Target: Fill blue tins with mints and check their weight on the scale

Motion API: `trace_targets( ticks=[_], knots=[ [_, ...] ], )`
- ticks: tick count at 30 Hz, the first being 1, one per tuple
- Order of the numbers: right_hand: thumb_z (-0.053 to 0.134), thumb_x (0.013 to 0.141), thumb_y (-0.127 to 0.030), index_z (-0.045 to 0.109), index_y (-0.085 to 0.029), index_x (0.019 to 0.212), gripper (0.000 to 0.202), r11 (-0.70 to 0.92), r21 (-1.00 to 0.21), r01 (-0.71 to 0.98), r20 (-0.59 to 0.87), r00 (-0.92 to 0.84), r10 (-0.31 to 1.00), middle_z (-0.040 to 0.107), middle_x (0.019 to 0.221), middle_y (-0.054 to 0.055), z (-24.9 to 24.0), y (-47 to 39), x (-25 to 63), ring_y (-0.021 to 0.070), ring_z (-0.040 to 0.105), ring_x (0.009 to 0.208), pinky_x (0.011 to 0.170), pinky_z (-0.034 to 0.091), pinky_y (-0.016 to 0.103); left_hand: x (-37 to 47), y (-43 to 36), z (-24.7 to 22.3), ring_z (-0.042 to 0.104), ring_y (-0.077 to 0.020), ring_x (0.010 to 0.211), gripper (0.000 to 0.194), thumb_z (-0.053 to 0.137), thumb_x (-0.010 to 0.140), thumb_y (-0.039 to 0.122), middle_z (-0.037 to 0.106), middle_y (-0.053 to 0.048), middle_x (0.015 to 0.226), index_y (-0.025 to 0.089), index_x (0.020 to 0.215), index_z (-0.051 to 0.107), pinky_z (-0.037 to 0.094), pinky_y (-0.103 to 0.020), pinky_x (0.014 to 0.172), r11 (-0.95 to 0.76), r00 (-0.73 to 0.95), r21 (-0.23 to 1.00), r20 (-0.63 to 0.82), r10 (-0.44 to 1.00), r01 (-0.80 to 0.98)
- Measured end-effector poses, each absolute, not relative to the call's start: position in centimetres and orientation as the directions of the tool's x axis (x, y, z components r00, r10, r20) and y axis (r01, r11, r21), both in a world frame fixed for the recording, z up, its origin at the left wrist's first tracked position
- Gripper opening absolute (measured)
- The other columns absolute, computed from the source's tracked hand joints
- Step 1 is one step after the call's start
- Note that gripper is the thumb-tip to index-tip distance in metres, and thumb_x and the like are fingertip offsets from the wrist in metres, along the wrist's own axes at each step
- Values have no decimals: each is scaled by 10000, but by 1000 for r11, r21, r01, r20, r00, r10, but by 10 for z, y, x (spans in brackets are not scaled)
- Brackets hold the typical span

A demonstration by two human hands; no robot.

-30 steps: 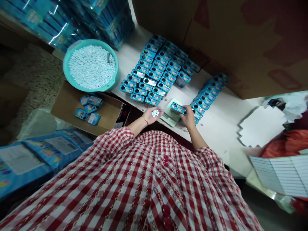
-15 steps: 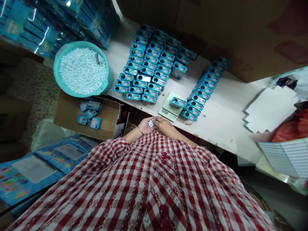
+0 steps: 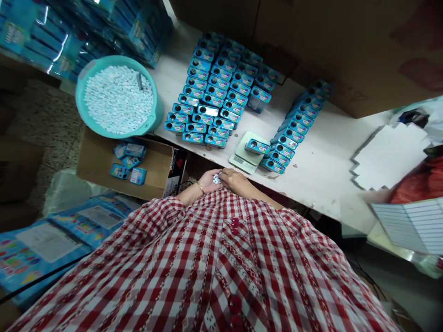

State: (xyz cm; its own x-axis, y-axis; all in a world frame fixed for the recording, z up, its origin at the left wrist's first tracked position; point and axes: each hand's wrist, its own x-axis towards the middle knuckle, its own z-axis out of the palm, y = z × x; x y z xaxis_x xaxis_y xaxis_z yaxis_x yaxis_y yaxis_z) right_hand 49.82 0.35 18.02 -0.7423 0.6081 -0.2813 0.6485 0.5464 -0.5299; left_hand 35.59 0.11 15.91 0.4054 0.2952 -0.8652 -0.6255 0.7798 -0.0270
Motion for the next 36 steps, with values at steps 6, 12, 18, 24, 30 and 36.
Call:
trace_targets(
  ticks=[6,12,18,24,30,36],
  knots=[
    [445,903,-173,590,-138,1051,211,546,-522,655,-291,-739,608,586,1053,108,179,3,499,182,548,945,734,428,272,359,3,161,649,-174,598,320,355,886,110,619,-67,538,74,766,649,530,-311,690,789,399,-26,-873,282,-614],
    [446,871,-141,606,-129,1018,218,385,-626,678,-196,-615,763,612,997,100,172,9,513,162,562,911,785,444,269,368,14,162,648,-164,608,290,361,870,95,657,-82,624,71,848,650,534,-319,721,773,437,-9,-829,349,-635],
    [450,842,-165,622,-163,901,181,220,-665,714,16,-280,960,630,896,65,178,46,555,156,572,828,751,456,270,396,51,177,672,-179,779,258,393,857,100,692,-137,787,49,838,645,518,-305,799,720,421,116,-744,520,-685],
    [434,867,-195,635,-162,985,236,192,-561,805,22,-217,976,645,952,94,173,79,580,189,587,888,790,462,307,398,64,186,661,-214,922,245,419,847,117,694,-168,895,51,922,643,522,-313,800,719,382,146,-766,517,-680],
    [356,932,-228,604,-164,1103,308,311,-484,818,18,-346,938,643,1049,110,187,45,561,199,580,991,855,476,349,381,39,176,670,-191,854,259,407,852,97,696,-146,889,62,928,652,525,-311,792,716,379,112,-786,488,-689],
    [443,895,-172,600,-183,1086,248,573,-431,697,-150,-681,717,624,1076,96,181,1,506,200,574,961,770,496,300,370,13,170,642,-131,615,324,341,899,104,678,-85,702,54,955,656,530,-270,701,749,391,26,-841,375,-662]
  ],
)
